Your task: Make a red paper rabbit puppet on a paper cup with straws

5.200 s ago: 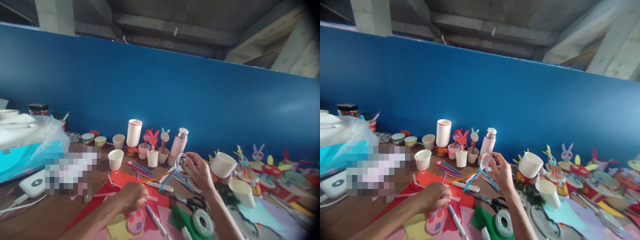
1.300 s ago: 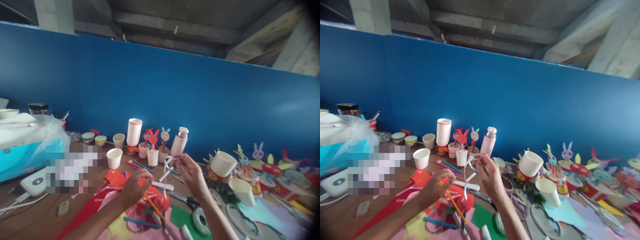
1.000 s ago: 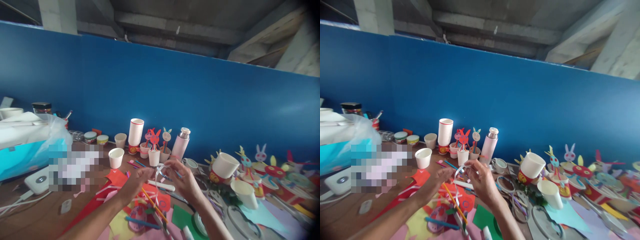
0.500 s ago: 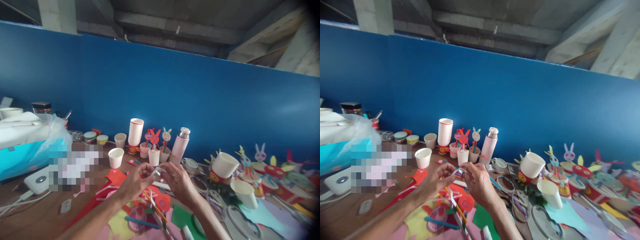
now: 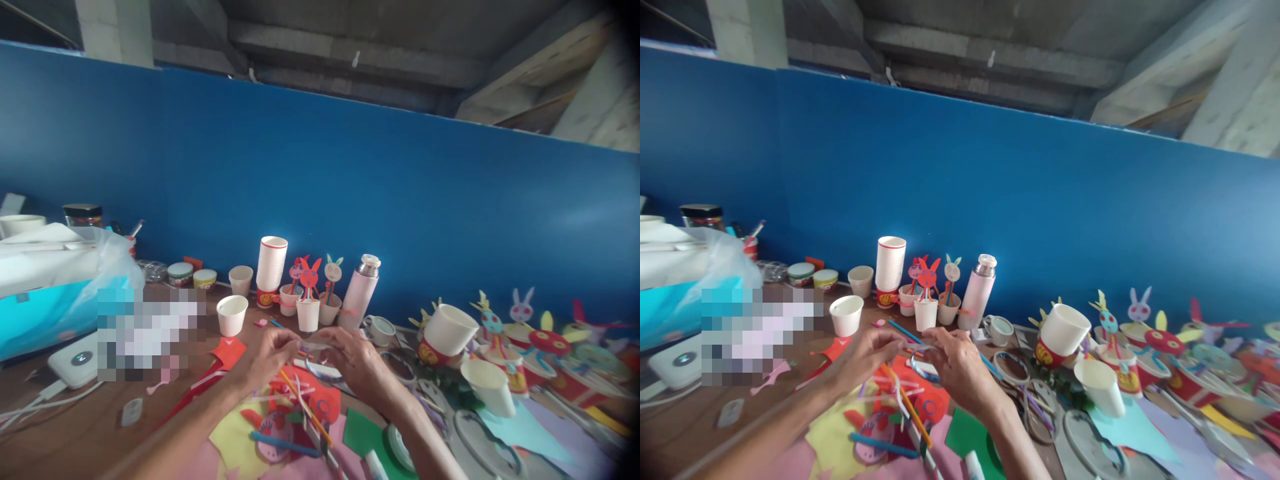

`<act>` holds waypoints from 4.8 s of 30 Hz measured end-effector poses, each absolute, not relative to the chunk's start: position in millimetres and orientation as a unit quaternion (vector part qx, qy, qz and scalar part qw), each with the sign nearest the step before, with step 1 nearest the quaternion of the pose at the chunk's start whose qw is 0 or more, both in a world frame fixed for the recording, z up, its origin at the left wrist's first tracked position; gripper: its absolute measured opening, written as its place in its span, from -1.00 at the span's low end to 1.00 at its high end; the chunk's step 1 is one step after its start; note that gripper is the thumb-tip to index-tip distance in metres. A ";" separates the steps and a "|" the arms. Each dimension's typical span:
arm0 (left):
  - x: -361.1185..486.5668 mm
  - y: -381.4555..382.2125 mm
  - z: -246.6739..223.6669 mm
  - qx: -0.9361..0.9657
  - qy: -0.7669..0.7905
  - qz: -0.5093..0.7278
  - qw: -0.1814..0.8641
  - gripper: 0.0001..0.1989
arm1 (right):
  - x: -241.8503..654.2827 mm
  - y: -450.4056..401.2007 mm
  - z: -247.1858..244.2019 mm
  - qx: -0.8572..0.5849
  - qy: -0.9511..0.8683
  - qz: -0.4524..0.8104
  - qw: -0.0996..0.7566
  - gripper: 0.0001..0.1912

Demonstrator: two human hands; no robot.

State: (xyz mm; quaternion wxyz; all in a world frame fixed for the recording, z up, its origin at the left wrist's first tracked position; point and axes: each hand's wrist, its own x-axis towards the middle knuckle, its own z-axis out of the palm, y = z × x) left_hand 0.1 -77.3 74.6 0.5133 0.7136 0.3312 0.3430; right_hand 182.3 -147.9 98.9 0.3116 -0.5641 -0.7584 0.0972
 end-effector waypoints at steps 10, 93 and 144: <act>0.5 -72.4 67.6 0.693 0.314 0.266 0.591 -0.69 | 182.8 -146.4 98.2 -0.531 -0.785 0.084 0.308 -0.75; -1.5 -75.5 68.5 0.488 0.217 0.200 0.822 -0.79 | 182.9 -131.1 76.1 -0.447 -0.610 0.390 0.526 -0.74; -3.1 -78.2 74.1 0.686 0.300 0.223 0.625 -0.62 | 161.5 -146.8 88.6 -0.489 -0.828 -0.012 0.274 -0.87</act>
